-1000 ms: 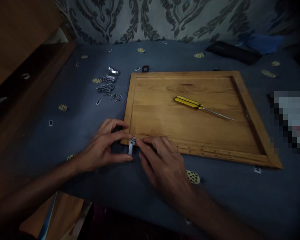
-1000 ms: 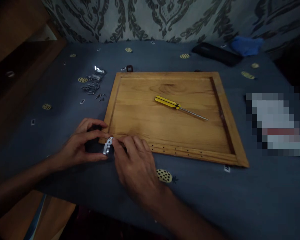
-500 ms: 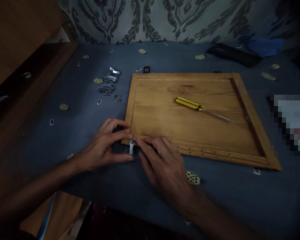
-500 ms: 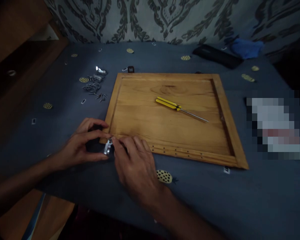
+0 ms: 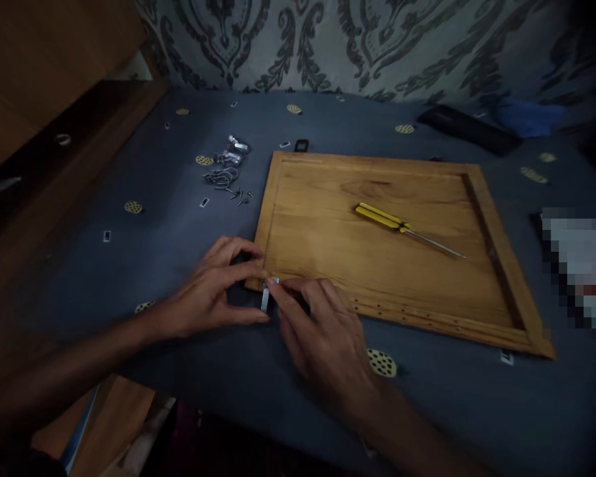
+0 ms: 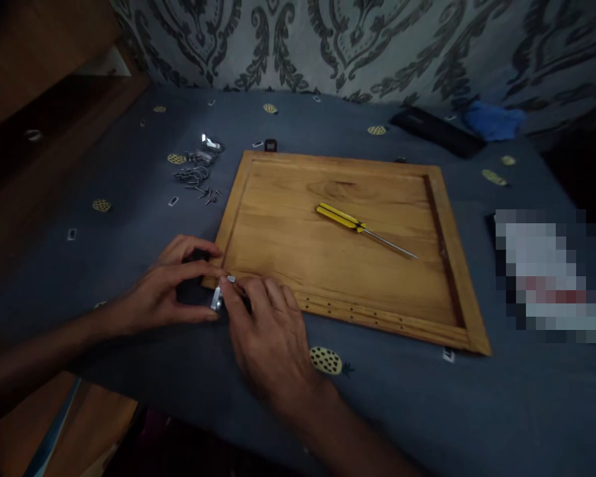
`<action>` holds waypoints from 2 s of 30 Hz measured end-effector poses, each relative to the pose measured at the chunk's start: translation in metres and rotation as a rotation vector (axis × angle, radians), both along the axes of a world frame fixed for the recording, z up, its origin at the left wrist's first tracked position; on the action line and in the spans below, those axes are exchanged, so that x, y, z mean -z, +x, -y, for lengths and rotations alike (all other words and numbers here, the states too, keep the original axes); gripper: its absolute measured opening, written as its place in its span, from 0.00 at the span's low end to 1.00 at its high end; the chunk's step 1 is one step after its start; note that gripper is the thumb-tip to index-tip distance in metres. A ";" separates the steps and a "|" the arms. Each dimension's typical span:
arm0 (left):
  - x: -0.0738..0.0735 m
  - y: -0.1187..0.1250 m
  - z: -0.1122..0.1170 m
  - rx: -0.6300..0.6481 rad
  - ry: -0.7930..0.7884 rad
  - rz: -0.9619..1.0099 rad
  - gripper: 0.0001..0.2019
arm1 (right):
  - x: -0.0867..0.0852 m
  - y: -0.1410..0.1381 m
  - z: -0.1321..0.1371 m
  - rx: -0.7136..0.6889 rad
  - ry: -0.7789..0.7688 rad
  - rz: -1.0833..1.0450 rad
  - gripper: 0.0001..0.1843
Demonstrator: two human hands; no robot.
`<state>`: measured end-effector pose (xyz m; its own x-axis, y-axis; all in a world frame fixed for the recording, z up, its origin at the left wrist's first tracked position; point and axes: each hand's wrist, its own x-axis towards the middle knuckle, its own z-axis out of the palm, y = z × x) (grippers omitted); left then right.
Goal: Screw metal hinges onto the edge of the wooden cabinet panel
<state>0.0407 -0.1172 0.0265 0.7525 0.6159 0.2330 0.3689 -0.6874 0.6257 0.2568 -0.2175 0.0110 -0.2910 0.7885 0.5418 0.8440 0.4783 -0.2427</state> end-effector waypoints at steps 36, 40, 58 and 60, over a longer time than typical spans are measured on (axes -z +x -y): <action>0.014 -0.002 -0.001 -0.033 -0.017 0.023 0.22 | -0.002 -0.002 -0.001 -0.004 0.009 -0.107 0.16; 0.026 -0.005 -0.003 -0.044 0.031 0.020 0.23 | -0.002 0.003 -0.003 0.016 0.027 -0.106 0.16; 0.007 0.001 -0.008 0.008 -0.049 0.014 0.21 | -0.018 0.130 -0.058 0.372 -0.124 -0.279 0.04; 0.005 0.001 -0.008 0.002 -0.051 0.006 0.21 | -0.034 0.108 -0.049 0.331 -0.119 -0.381 0.05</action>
<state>0.0415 -0.1090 0.0212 0.7523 0.6260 0.2053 0.3643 -0.6549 0.6621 0.3646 -0.1683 0.0450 0.1855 0.8674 0.4617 0.7865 0.1507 -0.5989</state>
